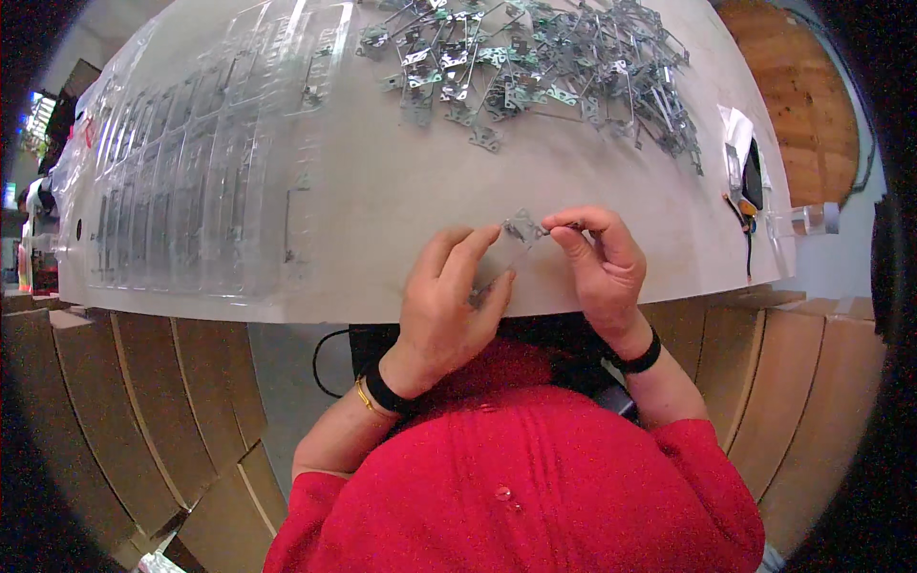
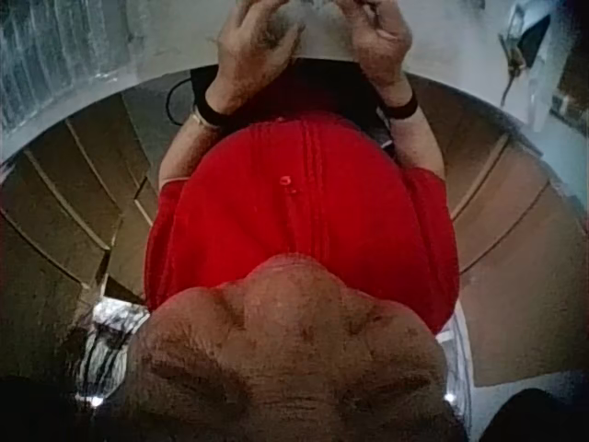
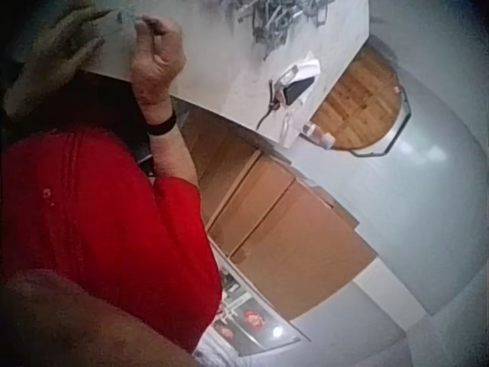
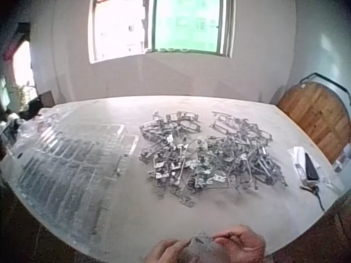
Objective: The person is seen picking up metal bracket components and assembling them.
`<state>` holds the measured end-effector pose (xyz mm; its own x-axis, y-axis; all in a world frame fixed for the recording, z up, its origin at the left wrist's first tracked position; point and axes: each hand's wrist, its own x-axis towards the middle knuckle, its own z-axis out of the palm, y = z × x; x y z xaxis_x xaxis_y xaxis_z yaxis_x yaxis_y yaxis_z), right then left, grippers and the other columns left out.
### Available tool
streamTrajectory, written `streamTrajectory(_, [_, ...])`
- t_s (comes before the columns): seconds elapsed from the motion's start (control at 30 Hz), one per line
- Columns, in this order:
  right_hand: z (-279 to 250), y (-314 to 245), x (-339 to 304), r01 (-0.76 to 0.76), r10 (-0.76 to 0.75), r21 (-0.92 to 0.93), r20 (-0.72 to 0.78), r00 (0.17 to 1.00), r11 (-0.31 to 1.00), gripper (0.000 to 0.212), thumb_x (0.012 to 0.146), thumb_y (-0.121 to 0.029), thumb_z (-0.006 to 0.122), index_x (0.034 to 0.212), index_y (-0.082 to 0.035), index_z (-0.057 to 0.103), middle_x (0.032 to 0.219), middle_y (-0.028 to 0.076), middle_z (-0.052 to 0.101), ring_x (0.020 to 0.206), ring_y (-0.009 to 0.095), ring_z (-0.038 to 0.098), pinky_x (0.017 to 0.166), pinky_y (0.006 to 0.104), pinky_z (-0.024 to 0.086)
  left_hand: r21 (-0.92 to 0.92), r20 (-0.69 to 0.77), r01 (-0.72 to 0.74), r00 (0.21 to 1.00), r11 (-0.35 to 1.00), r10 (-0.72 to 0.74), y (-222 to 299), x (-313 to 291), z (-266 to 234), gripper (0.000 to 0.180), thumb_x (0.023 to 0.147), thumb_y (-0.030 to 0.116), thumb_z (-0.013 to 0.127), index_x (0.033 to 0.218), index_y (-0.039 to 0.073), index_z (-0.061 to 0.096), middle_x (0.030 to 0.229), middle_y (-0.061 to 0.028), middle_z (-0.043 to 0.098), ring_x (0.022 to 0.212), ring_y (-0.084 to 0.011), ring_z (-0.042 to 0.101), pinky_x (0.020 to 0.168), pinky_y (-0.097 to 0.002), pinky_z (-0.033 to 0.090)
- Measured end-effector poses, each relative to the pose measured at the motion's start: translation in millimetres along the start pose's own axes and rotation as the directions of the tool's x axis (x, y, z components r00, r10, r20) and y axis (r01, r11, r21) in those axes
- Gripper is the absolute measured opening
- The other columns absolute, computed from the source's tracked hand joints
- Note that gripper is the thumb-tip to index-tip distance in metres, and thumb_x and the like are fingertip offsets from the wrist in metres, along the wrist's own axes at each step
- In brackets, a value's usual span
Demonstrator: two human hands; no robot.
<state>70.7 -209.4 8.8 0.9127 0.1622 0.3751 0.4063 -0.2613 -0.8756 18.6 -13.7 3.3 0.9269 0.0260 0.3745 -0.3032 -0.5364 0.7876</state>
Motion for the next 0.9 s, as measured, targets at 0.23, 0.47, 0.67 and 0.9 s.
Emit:
streamTrajectory(0.23, [1.8,-3.7,0.8,-0.043,0.043,0.013,0.012,0.999,0.999,0.012,0.094,-0.004,0.072,0.105,-0.006,0.069,0.099,0.005,0.074,0.087,0.012,0.066,0.078,0.0263,0.052,0.015,0.001,-0.043,0.999,0.999,0.043,-0.9,1.9,-0.9,0.051,0.076,0.005,0.082,0.124,0.004,0.065,0.113,-0.0201,0.065,0.102,-0.0366,0.066,0.084,-0.0405,0.056])
streamTrajectory(0.47, [1.2,-5.8,0.7,-0.066,0.065,0.014,0.037,0.997,0.998,0.011,0.095,-0.006,0.072,0.105,-0.006,0.069,0.098,0.004,0.073,0.085,0.011,0.065,0.077,0.0258,0.052,0.018,-0.009,-0.047,0.999,0.999,0.047,0.3,0.6,-1.5,0.051,0.076,0.005,0.082,0.124,0.004,0.065,0.112,-0.0195,0.065,0.099,-0.0357,0.066,0.082,-0.0408,0.056])
streamTrajectory(0.67, [0.8,-3.9,0.6,-0.063,0.064,-0.023,0.029,0.998,0.998,0.011,0.094,-0.009,0.074,0.104,-0.007,0.069,0.097,0.003,0.073,0.082,0.010,0.064,0.075,0.0257,0.051,-0.002,0.007,-0.047,0.999,0.999,0.047,-1.5,1.2,-0.7,0.052,0.076,0.006,0.082,0.125,0.004,0.065,0.112,-0.0198,0.064,0.099,-0.0361,0.066,0.082,-0.0412,0.056])
streamTrajectory(0.9, [-1.6,-5.9,1.1,-0.066,0.068,-0.062,0.037,0.997,0.996,0.012,0.093,-0.009,0.076,0.102,-0.007,0.069,0.093,0.003,0.071,0.081,0.012,0.064,0.073,0.0267,0.051,0.009,0.012,-0.052,0.999,0.999,0.052,-0.7,1.5,-2.4,0.052,0.076,0.004,0.082,0.125,0.003,0.064,0.112,-0.0198,0.064,0.098,-0.0363,0.066,0.081,-0.0412,0.056])
